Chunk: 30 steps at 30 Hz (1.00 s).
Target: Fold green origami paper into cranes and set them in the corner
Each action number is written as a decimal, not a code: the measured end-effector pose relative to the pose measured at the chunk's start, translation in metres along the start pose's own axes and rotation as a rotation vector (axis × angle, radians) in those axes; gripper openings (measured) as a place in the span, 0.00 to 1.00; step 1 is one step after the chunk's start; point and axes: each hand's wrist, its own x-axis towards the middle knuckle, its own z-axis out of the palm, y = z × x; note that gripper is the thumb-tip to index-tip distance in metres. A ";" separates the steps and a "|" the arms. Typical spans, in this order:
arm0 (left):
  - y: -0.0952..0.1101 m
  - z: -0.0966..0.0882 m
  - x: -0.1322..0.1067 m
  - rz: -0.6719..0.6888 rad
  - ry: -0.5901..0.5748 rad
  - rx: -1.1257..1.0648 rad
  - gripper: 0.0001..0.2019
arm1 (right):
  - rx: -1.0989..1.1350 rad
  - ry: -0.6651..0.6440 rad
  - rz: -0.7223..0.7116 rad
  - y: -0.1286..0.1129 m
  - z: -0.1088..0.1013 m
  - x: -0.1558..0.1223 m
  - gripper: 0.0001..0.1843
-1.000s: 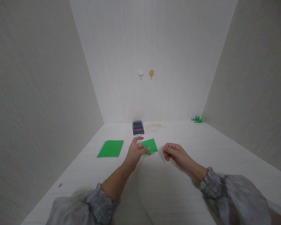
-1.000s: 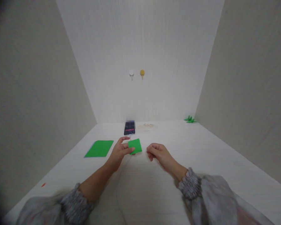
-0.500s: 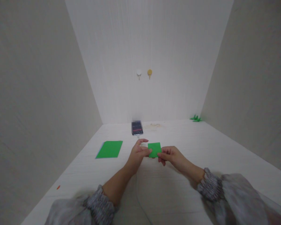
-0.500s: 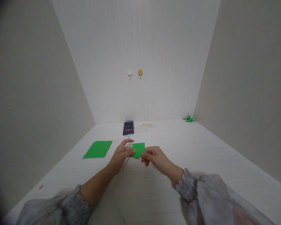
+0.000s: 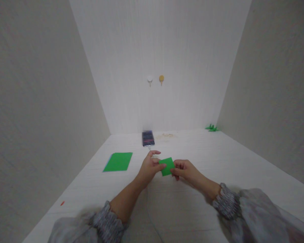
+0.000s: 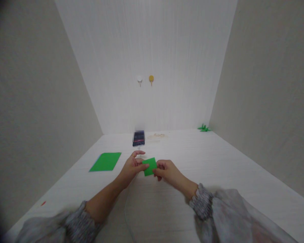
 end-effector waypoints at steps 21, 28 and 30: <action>0.003 0.002 0.001 -0.052 0.036 -0.080 0.24 | -0.136 -0.021 -0.223 -0.002 -0.003 -0.006 0.15; -0.001 0.004 0.000 -0.083 0.044 0.003 0.26 | -0.195 -0.069 -0.145 -0.002 -0.006 -0.005 0.11; -0.003 0.005 0.001 -0.067 0.044 -0.002 0.24 | -0.170 -0.066 -0.111 -0.001 -0.007 -0.005 0.11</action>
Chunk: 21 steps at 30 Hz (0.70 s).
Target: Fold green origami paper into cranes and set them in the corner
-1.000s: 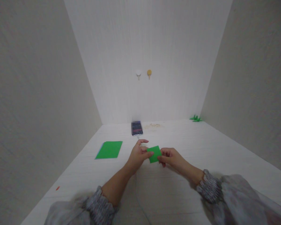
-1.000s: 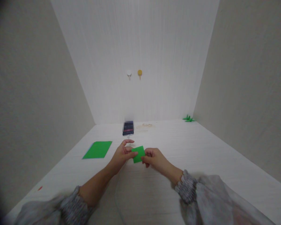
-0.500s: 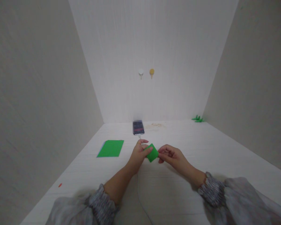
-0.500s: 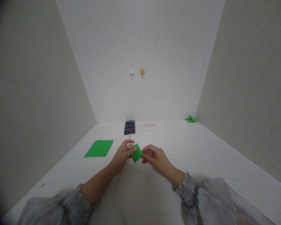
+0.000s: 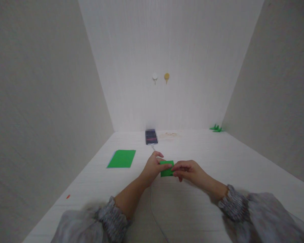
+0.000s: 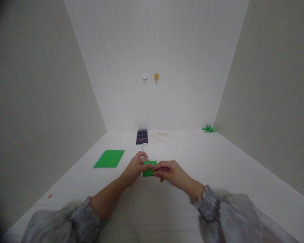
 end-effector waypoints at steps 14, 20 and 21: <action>0.002 0.005 -0.002 0.007 -0.168 -0.185 0.20 | -0.259 0.184 -0.219 -0.001 -0.004 0.001 0.10; -0.002 0.002 -0.002 -0.049 -0.275 -0.209 0.23 | -0.358 0.226 -0.308 0.003 -0.005 0.003 0.08; -0.003 0.002 -0.001 -0.055 -0.281 -0.206 0.24 | -0.373 0.226 -0.310 0.004 -0.005 0.003 0.08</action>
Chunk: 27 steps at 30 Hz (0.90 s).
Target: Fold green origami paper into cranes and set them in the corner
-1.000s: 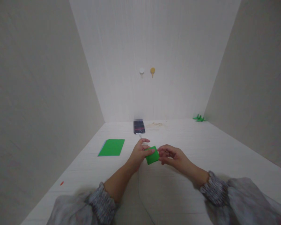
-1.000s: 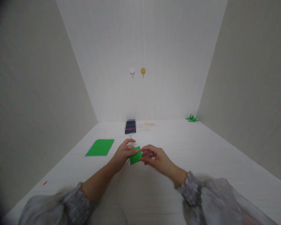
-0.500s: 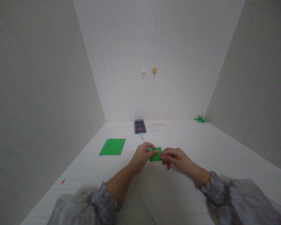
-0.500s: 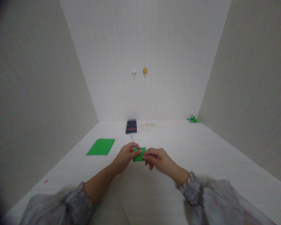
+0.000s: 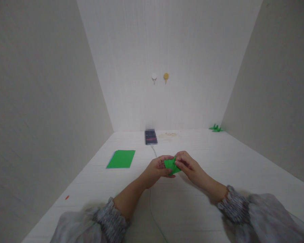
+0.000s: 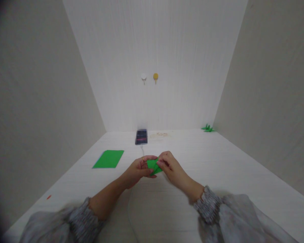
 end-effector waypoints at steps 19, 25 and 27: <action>0.002 0.000 -0.002 -0.029 -0.078 0.000 0.25 | -0.124 -0.011 -0.040 0.002 0.002 -0.001 0.08; 0.005 0.002 -0.003 -0.055 -0.112 -0.012 0.26 | -0.130 0.010 -0.068 0.002 0.002 -0.001 0.08; 0.005 0.001 -0.003 -0.053 -0.140 -0.017 0.26 | -0.131 0.021 -0.071 0.002 0.003 -0.001 0.09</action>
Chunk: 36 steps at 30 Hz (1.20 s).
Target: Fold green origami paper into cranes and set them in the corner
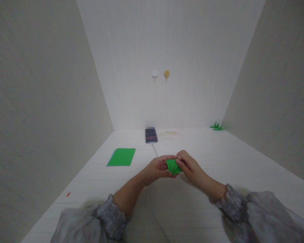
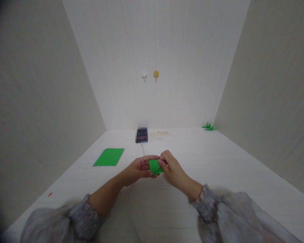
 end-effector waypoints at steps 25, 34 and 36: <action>-0.004 0.006 0.007 0.004 0.146 0.065 0.26 | -0.028 0.031 -0.019 -0.007 0.000 0.000 0.07; -0.002 0.007 0.008 -0.015 0.207 0.122 0.27 | -0.024 0.026 -0.015 -0.006 0.001 -0.001 0.06; -0.003 0.006 0.008 -0.010 0.227 0.152 0.27 | -0.033 0.019 0.007 -0.005 0.002 -0.001 0.06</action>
